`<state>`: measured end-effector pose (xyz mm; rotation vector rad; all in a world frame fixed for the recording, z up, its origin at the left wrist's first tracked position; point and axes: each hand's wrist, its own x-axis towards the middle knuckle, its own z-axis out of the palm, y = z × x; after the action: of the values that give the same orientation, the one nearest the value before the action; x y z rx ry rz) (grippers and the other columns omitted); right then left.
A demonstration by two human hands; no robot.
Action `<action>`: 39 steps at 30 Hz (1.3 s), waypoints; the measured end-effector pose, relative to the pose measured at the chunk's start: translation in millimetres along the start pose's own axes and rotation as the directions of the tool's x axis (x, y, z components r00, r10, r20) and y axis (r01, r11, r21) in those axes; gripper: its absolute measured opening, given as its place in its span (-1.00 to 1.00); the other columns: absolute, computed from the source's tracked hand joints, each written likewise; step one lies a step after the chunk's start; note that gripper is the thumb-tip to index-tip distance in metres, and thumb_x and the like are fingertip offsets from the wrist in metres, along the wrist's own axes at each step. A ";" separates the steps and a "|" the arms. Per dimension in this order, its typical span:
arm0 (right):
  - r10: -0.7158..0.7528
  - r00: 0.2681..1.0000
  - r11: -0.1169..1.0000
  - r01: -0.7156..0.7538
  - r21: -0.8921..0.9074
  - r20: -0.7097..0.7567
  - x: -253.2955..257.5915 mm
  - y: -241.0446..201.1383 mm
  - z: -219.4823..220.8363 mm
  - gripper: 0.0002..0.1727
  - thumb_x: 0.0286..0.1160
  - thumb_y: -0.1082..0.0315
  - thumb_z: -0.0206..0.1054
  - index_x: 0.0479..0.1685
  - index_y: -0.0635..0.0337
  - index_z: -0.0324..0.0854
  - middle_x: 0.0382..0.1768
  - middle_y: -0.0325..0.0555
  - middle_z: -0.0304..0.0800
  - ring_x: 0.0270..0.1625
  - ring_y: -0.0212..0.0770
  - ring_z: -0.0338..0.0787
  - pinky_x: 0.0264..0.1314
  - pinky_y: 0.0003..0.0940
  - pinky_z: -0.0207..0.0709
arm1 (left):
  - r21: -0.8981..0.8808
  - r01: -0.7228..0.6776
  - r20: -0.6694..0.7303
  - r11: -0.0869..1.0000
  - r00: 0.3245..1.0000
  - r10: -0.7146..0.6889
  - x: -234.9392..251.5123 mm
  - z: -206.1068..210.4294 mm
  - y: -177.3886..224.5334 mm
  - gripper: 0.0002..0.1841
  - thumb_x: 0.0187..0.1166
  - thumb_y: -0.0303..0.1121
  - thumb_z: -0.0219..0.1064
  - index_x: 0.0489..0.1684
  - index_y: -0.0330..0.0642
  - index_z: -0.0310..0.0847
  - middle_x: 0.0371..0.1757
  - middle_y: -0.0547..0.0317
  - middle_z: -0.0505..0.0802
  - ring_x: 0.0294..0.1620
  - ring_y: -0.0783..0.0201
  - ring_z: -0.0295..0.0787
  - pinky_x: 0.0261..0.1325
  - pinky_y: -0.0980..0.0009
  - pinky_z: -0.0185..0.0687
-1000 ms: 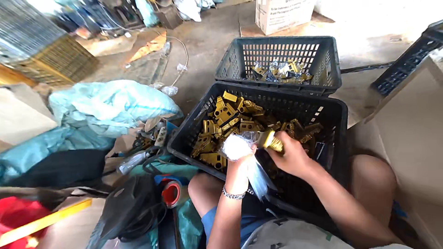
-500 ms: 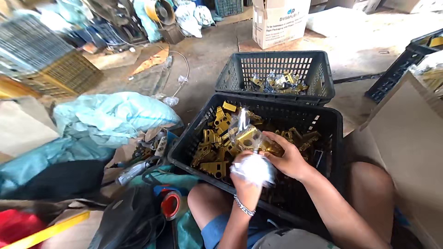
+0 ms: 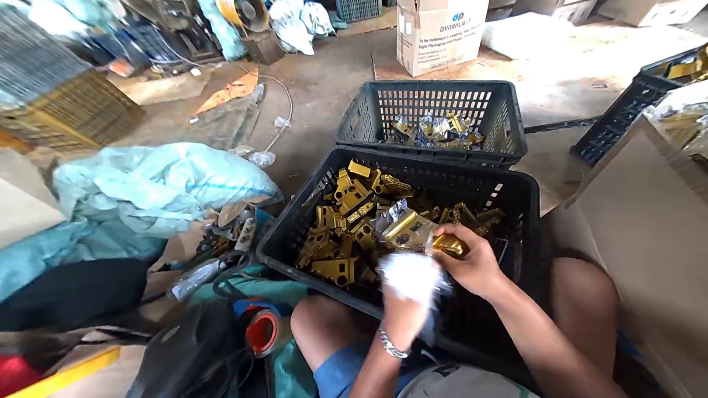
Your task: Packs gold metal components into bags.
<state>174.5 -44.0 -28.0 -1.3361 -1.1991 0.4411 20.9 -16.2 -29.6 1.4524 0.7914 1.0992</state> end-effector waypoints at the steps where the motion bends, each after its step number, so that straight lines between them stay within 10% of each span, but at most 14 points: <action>1: -0.079 0.996 0.992 0.082 -0.096 0.041 2.5 4.2 0.0 -0.62 0.23 0.34 0.56 0.00 0.38 0.70 -0.05 0.02 0.79 0.04 -0.37 0.74 0.17 -0.54 0.62 | 0.056 -0.026 0.061 0.998 0.998 0.023 -3.2 3.4 0.9 -0.70 0.34 -0.53 0.51 -0.05 -0.57 0.66 -0.24 0.13 0.87 -0.19 0.52 0.80 0.03 0.55 0.75; 3: -0.002 0.955 0.963 0.081 -0.257 0.296 9.3 -1.9 -16.0 -0.57 0.18 0.41 0.53 0.08 0.40 0.68 0.04 0.23 0.77 0.11 -0.05 0.77 0.24 -0.23 0.65 | -0.010 -0.006 0.154 1.000 0.988 0.008 -0.4 -2.4 -3.0 -0.78 0.40 -0.52 0.47 -0.08 -0.46 0.67 -0.31 0.23 0.86 -0.34 0.52 0.78 -0.16 0.54 0.77; 7: 0.423 0.536 0.862 0.009 -0.507 0.730 39.7 -18.0 -62.7 -0.64 0.30 0.50 0.56 0.13 0.31 0.78 0.02 0.23 0.85 0.09 0.17 0.81 0.27 0.21 0.57 | -0.270 0.338 0.148 0.902 0.940 -0.308 3.1 -44.3 6.6 -0.68 0.50 -0.61 0.19 0.21 -0.40 0.44 -0.35 0.24 0.83 -0.38 0.30 0.85 -0.15 0.26 0.89; 10: 0.214 0.909 0.794 0.052 -0.605 0.358 48.5 -12.9 -86.6 -0.76 0.43 0.56 0.39 0.05 0.42 0.76 -0.04 0.36 0.82 0.00 0.28 0.84 0.17 0.25 0.66 | -0.239 0.262 -0.063 0.935 0.957 -0.284 7.6 -58.3 7.1 -0.59 0.36 -0.73 0.25 0.20 -0.41 0.38 -0.30 0.23 0.85 -0.30 0.31 0.89 -0.06 0.22 0.92; 12: 0.063 0.998 0.770 -0.032 -0.637 0.026 53.0 -4.9 -78.4 -0.63 0.51 0.58 0.36 0.26 0.58 0.58 0.20 0.56 0.67 0.12 0.42 0.79 0.23 0.27 0.64 | -0.114 0.131 -0.080 0.985 0.987 -0.140 7.6 -59.5 -1.0 -0.57 0.28 -0.70 0.45 0.15 -0.47 0.49 -0.14 0.19 0.88 -0.09 0.38 0.88 0.11 0.33 0.86; 16: 0.232 0.895 0.971 -0.187 -0.151 0.380 23.6 -24.6 -32.4 -0.40 0.53 0.14 0.45 0.43 0.39 0.55 0.38 0.19 0.64 0.21 -0.15 0.82 0.22 -0.30 0.77 | 0.094 -0.026 0.066 0.995 0.998 0.020 10.5 -39.3 -0.2 -0.68 0.26 -0.55 0.55 -0.06 -0.54 0.66 -0.19 0.16 0.91 -0.11 0.53 0.86 0.09 0.51 0.81; 18: 0.147 0.873 0.976 -0.205 0.077 0.465 12.0 -25.7 -13.9 -0.68 0.52 0.32 0.42 0.10 0.40 0.73 0.11 -0.03 0.80 0.03 -0.43 0.83 0.13 -0.52 0.75 | 0.147 -0.080 0.064 0.986 0.995 0.071 10.8 -27.5 1.5 -0.61 0.16 -0.49 0.60 -0.10 -0.56 0.64 -0.22 0.18 0.89 -0.13 0.62 0.82 0.07 0.61 0.76; 20: 0.174 0.921 0.972 -0.217 0.089 0.348 11.7 -26.8 -11.1 -0.87 0.53 0.48 0.32 -0.10 0.33 0.74 -0.09 -0.15 0.81 -0.13 -0.48 0.80 0.03 -0.52 0.74 | 0.152 -0.110 -0.002 0.982 0.994 0.111 14.0 -20.5 -3.3 -0.55 0.15 -0.50 0.66 -0.06 -0.60 0.64 -0.17 0.09 0.90 -0.08 0.54 0.84 0.15 0.55 0.77; 24: 0.095 0.889 0.982 -0.158 0.105 0.448 2.7 -27.3 -6.4 -0.69 0.63 0.32 0.31 0.15 0.40 0.68 0.12 -0.04 0.77 0.07 -0.45 0.79 0.18 -0.51 0.73 | 0.163 -0.177 0.023 0.971 0.984 0.175 14.6 -14.6 -11.7 -0.57 0.09 -0.50 0.63 -0.11 -0.60 0.65 -0.20 0.09 0.88 -0.08 0.56 0.82 0.14 0.58 0.74; 27: 0.217 0.941 0.967 -0.244 0.077 0.261 -0.8 -15.4 -9.7 -0.83 0.66 0.37 0.28 -0.16 0.29 0.72 -0.35 -0.32 0.80 -0.33 -0.58 0.76 -0.17 -0.61 0.71 | -0.126 0.222 0.178 0.967 0.964 -0.198 12.2 -13.7 14.5 -0.55 0.14 -0.53 0.67 0.00 -0.37 0.60 -0.28 0.26 0.84 -0.33 0.53 0.76 -0.19 0.60 0.73; 30: 0.403 0.832 0.857 -0.489 0.160 0.382 -4.4 -18.0 -23.2 -0.80 0.76 0.32 0.17 -0.23 0.15 0.64 -0.51 -0.44 0.70 -0.53 -0.56 0.65 -0.40 -0.63 0.61 | -0.226 0.476 0.291 0.850 0.865 -0.407 14.4 -18.0 24.3 -0.79 0.56 -0.44 0.33 0.09 -0.23 0.58 -0.56 0.43 0.67 -0.70 0.58 0.47 -0.62 0.64 0.45; 33: 0.349 0.720 0.831 -0.534 0.157 0.601 -14.1 -14.4 -40.4 -0.84 0.67 0.31 0.27 -0.33 0.02 0.63 -0.58 -0.55 0.66 -0.58 -0.60 0.64 -0.46 -0.64 0.60 | 0.192 0.146 0.002 0.970 0.989 -0.149 25.0 -40.7 5.9 -0.85 0.41 -0.56 0.36 -0.14 -0.42 0.68 -0.47 0.30 0.83 -0.48 0.57 0.75 -0.31 0.59 0.73; 36: 0.404 0.794 0.793 -0.552 0.259 0.454 -25.6 -8.4 -39.6 -0.67 0.27 0.37 0.60 -0.58 -0.11 0.48 -0.71 -0.55 0.61 -0.76 -0.60 0.52 -0.70 -0.66 0.46 | 0.332 0.019 -0.161 0.943 0.986 0.037 44.0 -69.0 -12.3 -0.76 0.39 -0.52 0.38 -0.07 -0.51 0.62 -0.39 0.21 0.87 -0.36 0.46 0.85 -0.14 0.45 0.82; 39: 0.338 0.899 0.913 -0.386 0.135 0.280 -31.2 -6.6 -12.2 -0.62 0.05 0.28 0.72 -0.61 0.03 0.48 -0.61 -0.48 0.59 -0.60 -0.67 0.52 -0.52 -0.70 0.44 | 0.091 0.145 0.188 0.985 0.969 -0.160 28.2 -54.1 2.3 -0.63 0.27 -0.38 0.62 -0.04 -0.35 0.66 -0.27 0.32 0.88 -0.23 0.47 0.84 0.00 0.43 0.82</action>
<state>170.2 -77.6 -32.3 -1.3694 -1.0765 0.9959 -20.0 28.6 -23.0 1.5105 0.7982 0.8047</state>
